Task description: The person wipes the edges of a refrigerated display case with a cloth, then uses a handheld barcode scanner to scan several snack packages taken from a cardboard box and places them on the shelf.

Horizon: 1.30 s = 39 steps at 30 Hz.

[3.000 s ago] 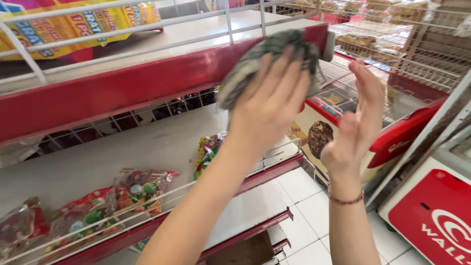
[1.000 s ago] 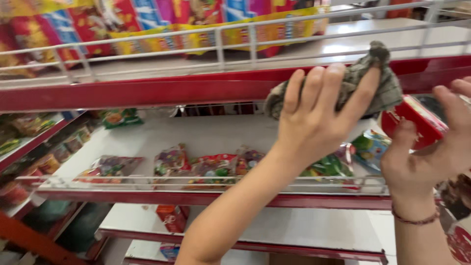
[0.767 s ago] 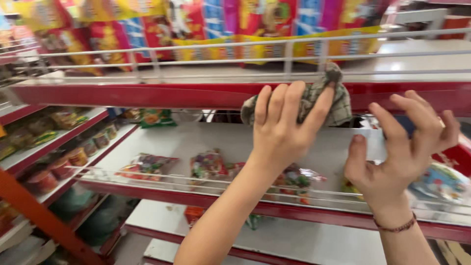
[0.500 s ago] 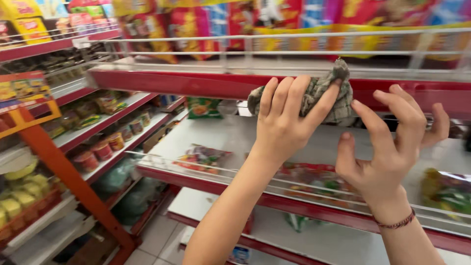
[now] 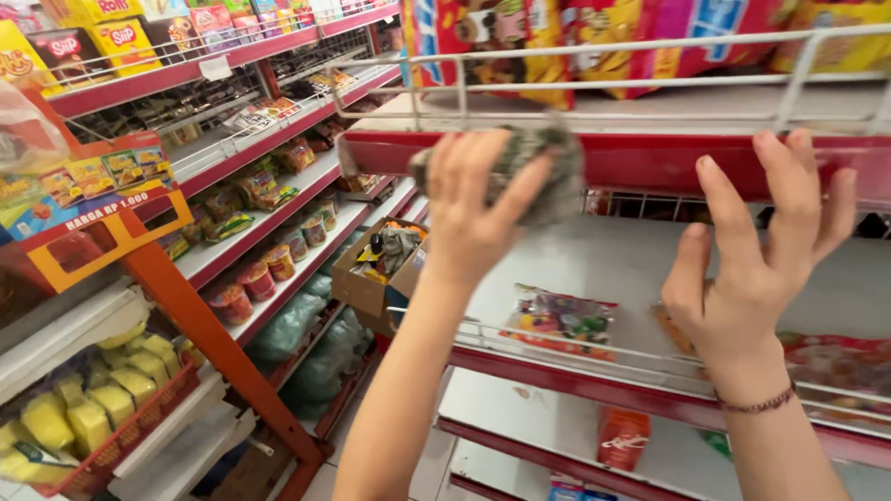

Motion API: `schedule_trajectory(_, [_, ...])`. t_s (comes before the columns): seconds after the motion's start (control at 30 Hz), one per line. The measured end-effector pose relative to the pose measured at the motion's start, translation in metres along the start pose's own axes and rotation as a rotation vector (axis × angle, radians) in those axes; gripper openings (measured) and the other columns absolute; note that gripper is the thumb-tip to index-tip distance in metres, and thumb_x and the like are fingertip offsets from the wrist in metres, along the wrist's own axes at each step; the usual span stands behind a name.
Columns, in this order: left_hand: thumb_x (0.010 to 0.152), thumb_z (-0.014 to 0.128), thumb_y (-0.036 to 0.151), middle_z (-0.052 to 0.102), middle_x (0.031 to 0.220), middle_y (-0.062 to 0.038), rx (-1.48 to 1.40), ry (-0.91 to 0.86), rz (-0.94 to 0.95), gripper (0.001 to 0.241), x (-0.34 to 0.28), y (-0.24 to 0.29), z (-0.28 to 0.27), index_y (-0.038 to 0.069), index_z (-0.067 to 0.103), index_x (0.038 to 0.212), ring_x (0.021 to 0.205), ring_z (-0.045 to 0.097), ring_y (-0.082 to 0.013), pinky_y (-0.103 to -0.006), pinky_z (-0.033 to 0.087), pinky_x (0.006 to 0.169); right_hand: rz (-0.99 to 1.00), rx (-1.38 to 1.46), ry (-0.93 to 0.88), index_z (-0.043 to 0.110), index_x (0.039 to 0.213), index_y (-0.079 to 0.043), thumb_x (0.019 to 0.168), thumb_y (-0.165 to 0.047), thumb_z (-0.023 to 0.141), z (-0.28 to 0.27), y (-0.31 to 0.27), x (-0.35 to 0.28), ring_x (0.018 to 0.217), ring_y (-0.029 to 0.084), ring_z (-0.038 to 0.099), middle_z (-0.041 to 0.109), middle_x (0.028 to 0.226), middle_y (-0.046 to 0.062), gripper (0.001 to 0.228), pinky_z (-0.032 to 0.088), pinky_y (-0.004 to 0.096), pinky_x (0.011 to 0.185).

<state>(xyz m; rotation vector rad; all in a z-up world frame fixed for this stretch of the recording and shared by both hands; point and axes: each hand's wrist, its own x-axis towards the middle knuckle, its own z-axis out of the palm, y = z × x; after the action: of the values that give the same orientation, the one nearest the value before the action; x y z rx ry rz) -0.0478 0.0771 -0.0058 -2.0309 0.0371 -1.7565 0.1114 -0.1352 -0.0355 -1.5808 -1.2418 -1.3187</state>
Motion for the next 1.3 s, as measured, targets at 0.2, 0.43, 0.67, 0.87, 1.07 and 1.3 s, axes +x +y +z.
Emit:
schedule_trajectory(0.2, [0.091,0.075,0.015,0.049,0.141,-0.018,0.051,0.096,-0.185,0.047,-0.031,-0.063,-0.028,0.013,0.059,0.135,0.138,0.047,-0.0431,-0.0607,0.033,0.122,0.05,0.007,0.092,0.05,0.157,0.001,0.099,0.003,0.057,0.022,-0.026,0.008,0.156,0.047,0.034,0.04,0.166,0.027,0.058,0.015,0.055,0.127])
schedule_trajectory(0.43, [0.093,0.08,0.01,0.052,0.139,-0.011,-0.18,0.282,-0.26,0.052,0.028,-0.008,-0.02,0.016,0.062,0.142,0.14,0.05,-0.033,-0.0495,0.044,0.116,0.012,0.123,0.145,0.034,0.163,0.005,0.109,0.003,0.043,0.012,-0.042,0.032,0.157,0.041,0.036,0.032,0.167,0.024,0.054,0.033,0.048,0.13])
schedule_trajectory(0.67, [0.103,0.057,0.016,0.046,0.157,-0.004,-0.099,-0.128,-0.123,0.042,0.051,0.031,-0.004,0.011,0.071,0.142,0.149,0.045,-0.0269,-0.0511,0.018,0.129,-0.034,0.167,0.144,0.036,0.161,0.004,0.114,-0.002,0.04,0.02,-0.058,0.046,0.159,0.04,0.033,0.03,0.167,0.023,0.048,0.028,0.047,0.13])
schedule_trajectory(0.87, [0.103,0.062,0.007,0.054,0.156,-0.005,0.12,-0.019,-0.137,0.039,0.012,-0.035,-0.013,0.016,0.071,0.14,0.151,0.044,-0.0306,-0.0467,0.019,0.13,0.053,0.012,0.017,0.043,0.159,0.011,0.105,-0.006,0.048,0.028,-0.069,0.061,0.157,0.047,0.031,0.034,0.166,0.03,0.057,0.017,0.057,0.129])
schedule_trajectory(1.07, [0.095,0.06,0.002,0.052,0.154,-0.015,-0.009,0.148,-0.365,0.046,-0.01,-0.051,-0.011,0.001,0.061,0.141,0.151,0.043,-0.0386,-0.0525,0.022,0.133,0.06,-0.101,-0.021,0.048,0.155,0.014,0.102,-0.009,0.05,0.029,-0.07,0.065,0.156,0.044,0.035,0.044,0.164,0.028,0.058,0.02,0.057,0.128])
schedule_trajectory(1.3, [0.107,0.061,0.012,0.048,0.163,-0.007,-0.129,-0.111,0.086,0.041,0.01,0.001,0.003,0.016,0.064,0.148,0.155,0.042,-0.0296,-0.049,0.017,0.132,0.06,-0.113,0.011,0.051,0.152,0.014,0.105,-0.01,0.049,0.027,-0.074,0.074,0.154,0.041,0.038,0.047,0.162,0.026,0.053,0.024,0.056,0.125])
